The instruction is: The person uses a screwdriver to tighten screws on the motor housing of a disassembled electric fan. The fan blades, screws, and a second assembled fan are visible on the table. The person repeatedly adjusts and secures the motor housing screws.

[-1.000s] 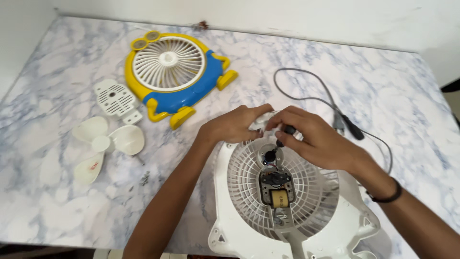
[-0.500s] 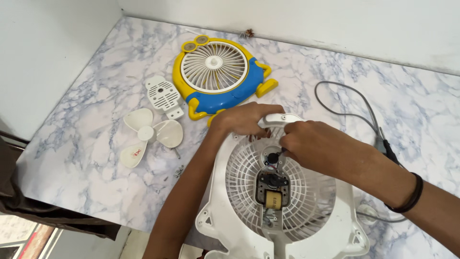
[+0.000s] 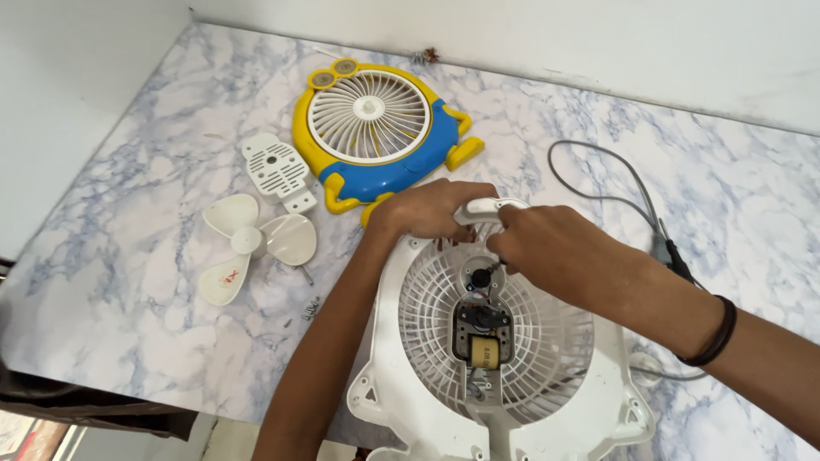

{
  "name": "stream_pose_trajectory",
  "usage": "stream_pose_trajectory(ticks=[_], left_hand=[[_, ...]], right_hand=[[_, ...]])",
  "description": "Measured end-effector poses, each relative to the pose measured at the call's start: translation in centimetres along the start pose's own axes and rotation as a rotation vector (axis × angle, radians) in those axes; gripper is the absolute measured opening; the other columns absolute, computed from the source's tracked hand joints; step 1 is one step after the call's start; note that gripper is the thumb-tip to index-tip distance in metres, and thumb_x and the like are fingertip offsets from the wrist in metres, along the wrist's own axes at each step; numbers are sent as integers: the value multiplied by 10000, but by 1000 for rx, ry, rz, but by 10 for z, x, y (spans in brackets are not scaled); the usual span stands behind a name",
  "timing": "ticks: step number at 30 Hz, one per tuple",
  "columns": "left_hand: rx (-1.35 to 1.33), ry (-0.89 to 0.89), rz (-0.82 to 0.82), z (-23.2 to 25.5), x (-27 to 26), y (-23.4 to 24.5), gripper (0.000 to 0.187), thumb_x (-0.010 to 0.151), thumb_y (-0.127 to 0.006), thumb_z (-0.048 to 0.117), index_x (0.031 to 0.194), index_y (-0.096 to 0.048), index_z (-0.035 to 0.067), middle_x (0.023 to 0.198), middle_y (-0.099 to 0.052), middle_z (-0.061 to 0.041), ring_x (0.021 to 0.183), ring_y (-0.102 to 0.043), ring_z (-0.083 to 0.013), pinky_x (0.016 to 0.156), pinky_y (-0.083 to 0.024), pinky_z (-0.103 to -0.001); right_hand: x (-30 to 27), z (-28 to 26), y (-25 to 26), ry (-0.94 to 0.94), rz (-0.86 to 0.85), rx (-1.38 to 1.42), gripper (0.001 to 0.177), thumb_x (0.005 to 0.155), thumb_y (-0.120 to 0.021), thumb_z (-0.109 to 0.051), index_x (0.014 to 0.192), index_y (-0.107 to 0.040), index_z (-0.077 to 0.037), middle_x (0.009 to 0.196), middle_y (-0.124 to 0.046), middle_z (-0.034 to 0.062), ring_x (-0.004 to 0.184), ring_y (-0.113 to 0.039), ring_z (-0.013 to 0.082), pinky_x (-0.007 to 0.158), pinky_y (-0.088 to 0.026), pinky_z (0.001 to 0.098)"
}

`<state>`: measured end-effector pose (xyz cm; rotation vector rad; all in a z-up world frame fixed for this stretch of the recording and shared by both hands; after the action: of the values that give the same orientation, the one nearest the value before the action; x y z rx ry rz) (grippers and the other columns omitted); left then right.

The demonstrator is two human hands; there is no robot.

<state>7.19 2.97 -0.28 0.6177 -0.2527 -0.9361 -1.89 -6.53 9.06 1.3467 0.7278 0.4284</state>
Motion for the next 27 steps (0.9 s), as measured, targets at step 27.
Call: stream_pose_trajectory(ticks=[27], left_hand=[[3, 101, 4, 0, -4, 2, 591, 738, -779, 193, 1304, -605, 185, 1061, -765, -74, 919, -758, -211, 799, -592, -342]], right_hand=[[-8, 21, 12, -48, 139, 469, 186, 791, -746, -113, 967, -733, -53, 765, -753, 144, 641, -737, 288, 604, -567, 388]])
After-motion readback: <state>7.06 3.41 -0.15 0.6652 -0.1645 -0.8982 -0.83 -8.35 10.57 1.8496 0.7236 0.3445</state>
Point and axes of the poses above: each hand's wrist, its own x-axis towards the middle knuckle, its own y-axis out of the back of the hand, z = x × y, the point moved 6 cm from there along x, towards the middle knuckle
